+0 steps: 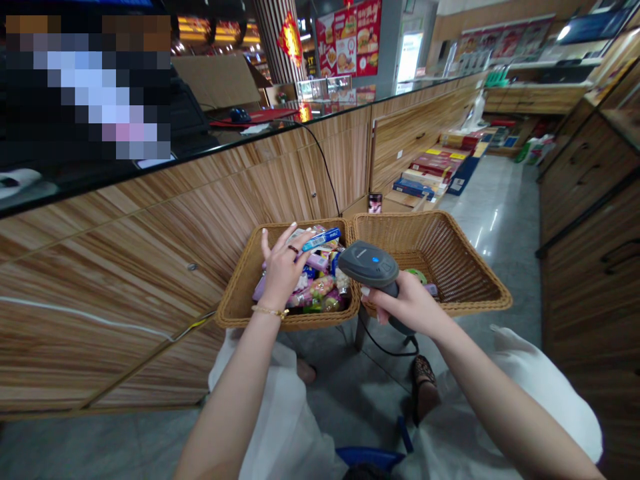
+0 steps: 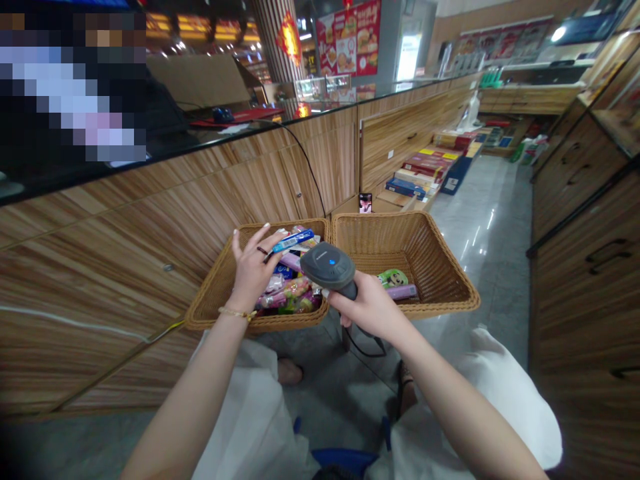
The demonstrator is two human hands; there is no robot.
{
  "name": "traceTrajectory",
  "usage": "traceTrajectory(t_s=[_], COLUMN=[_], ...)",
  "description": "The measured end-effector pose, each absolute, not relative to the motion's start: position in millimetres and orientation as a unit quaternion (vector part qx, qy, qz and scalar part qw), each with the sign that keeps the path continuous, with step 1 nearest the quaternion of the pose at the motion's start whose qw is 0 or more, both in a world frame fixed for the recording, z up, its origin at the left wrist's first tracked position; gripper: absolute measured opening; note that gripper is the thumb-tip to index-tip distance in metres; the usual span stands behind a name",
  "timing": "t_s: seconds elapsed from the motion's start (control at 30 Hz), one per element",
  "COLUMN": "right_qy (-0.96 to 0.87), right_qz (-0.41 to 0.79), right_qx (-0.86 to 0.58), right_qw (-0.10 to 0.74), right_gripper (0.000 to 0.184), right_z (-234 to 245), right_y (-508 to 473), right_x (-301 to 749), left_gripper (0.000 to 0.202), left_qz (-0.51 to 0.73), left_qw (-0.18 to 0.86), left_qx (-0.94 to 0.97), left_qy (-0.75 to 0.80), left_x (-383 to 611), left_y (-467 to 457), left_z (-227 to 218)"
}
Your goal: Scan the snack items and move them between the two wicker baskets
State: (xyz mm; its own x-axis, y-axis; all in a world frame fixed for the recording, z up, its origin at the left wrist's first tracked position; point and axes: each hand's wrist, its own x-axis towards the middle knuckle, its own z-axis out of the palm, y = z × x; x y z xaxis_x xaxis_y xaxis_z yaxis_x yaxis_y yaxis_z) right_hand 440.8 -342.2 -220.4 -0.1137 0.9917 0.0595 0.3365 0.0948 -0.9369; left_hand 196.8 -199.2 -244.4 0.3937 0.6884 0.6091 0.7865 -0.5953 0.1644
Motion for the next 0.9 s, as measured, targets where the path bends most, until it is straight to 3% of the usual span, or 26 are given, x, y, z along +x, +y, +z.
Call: traceTrajectory(t_s=[0.67, 0.9], right_qy=[-0.622, -0.591], right_qz=[0.404, 0.38], right_qx=[-0.537, -0.551], right_qw=[0.402, 0.45], right_gripper=[0.02, 0.023], right_z=[-218.8, -208.2], right_y=[-343.5, -343.9], right_x=[441.7, 465.6], left_gripper=[0.038, 0.037], left_qz=[-0.314, -0.292], left_qw=[0.069, 0.025], left_qx=[-0.837, -0.859], left_qy=[-0.443, -0.42], left_x=[196.6, 207.9], left_y=[-197.4, -198.4], left_z=[-247.2, -232.8])
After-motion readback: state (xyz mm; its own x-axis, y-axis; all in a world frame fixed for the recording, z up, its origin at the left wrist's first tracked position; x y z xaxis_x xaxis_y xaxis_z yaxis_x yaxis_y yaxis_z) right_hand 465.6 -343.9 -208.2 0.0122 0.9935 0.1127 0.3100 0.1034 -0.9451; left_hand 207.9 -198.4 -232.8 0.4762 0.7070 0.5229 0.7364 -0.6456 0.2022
